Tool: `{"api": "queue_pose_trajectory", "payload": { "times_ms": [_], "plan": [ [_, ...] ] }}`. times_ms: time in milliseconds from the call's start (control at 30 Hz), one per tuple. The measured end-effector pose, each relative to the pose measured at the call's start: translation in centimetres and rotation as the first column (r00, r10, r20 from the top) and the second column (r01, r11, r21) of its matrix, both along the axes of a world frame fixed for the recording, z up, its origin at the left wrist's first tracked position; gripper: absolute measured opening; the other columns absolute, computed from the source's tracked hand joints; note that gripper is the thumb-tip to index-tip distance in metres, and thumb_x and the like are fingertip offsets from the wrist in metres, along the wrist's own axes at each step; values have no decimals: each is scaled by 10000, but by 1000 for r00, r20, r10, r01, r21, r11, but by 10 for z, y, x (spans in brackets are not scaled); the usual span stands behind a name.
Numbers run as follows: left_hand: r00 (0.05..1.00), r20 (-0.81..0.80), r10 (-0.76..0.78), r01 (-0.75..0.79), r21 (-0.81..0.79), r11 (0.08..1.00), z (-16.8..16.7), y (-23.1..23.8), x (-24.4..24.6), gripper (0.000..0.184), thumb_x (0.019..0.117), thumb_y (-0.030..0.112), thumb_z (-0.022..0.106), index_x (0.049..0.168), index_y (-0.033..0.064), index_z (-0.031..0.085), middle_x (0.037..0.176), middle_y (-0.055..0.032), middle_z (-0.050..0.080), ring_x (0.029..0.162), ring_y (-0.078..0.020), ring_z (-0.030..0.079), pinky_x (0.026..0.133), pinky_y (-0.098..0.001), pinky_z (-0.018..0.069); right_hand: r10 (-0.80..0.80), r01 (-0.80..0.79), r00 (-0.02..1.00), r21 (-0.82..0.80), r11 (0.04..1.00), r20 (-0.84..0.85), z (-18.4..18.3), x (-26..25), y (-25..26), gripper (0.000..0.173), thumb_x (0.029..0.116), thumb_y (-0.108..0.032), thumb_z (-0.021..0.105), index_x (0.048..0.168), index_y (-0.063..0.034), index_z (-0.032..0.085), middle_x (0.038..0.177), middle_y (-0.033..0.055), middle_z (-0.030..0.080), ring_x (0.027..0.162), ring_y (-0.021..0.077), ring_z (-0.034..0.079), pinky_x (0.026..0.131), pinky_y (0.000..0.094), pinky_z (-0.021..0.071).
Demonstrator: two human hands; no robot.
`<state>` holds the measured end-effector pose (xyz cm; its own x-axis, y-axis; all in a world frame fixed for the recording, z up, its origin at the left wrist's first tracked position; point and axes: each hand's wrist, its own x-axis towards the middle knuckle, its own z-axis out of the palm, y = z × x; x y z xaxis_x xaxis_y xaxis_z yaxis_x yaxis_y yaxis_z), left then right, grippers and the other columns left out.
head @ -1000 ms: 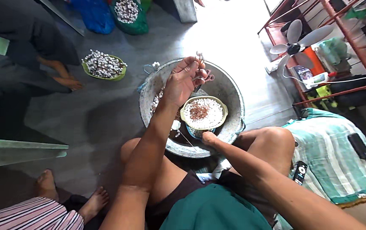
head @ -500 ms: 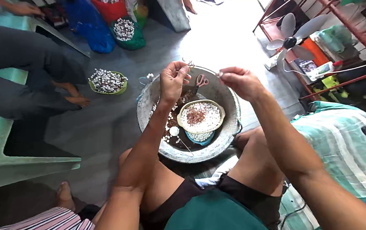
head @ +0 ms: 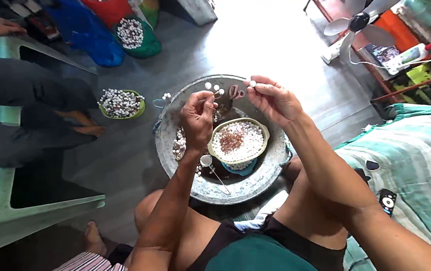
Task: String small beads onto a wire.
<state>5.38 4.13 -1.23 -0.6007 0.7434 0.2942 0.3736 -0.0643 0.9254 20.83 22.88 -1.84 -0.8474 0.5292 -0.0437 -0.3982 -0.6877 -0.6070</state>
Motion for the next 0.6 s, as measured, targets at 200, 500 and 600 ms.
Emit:
{"api": "queue_pose_trajectory", "payload": {
  "times_ms": [200, 500, 600],
  "plan": [
    [1000, 11, -14, 13, 16, 1000, -11, -5, -4, 159, 1043, 108, 601, 1195, 69, 628, 941, -56, 681, 715, -103, 668, 644, -243, 595, 11, -11, 1000, 13, 1000, 19, -1, -6, -6, 278, 976, 72, 539, 1220, 49, 670, 1195, 196, 704, 1002, 218, 728, 926, 331, 602],
    [999, -24, 39, -39, -10, 999, -13, -1, -2, 141, 1035, 107, 614, 1168, 71, 640, 942, -52, 666, 682, -91, 637, 593, -218, 562, 17, -18, 1000, -76, 997, -15, -4, -6, -12, 263, 1028, 17, 499, 1244, 23, 648, 1170, 193, 714, 998, 221, 733, 927, 320, 600],
    [998, -37, 57, -58, -21, 998, -14, 1, -2, 152, 1035, 117, 617, 1178, 73, 646, 990, -60, 660, 722, -96, 652, 630, -230, 581, 23, -25, 999, -103, 994, -24, -5, -7, -12, 268, 1002, 27, 520, 1235, 45, 650, 1189, 202, 701, 1010, 224, 727, 930, 320, 596]
  ]
}}
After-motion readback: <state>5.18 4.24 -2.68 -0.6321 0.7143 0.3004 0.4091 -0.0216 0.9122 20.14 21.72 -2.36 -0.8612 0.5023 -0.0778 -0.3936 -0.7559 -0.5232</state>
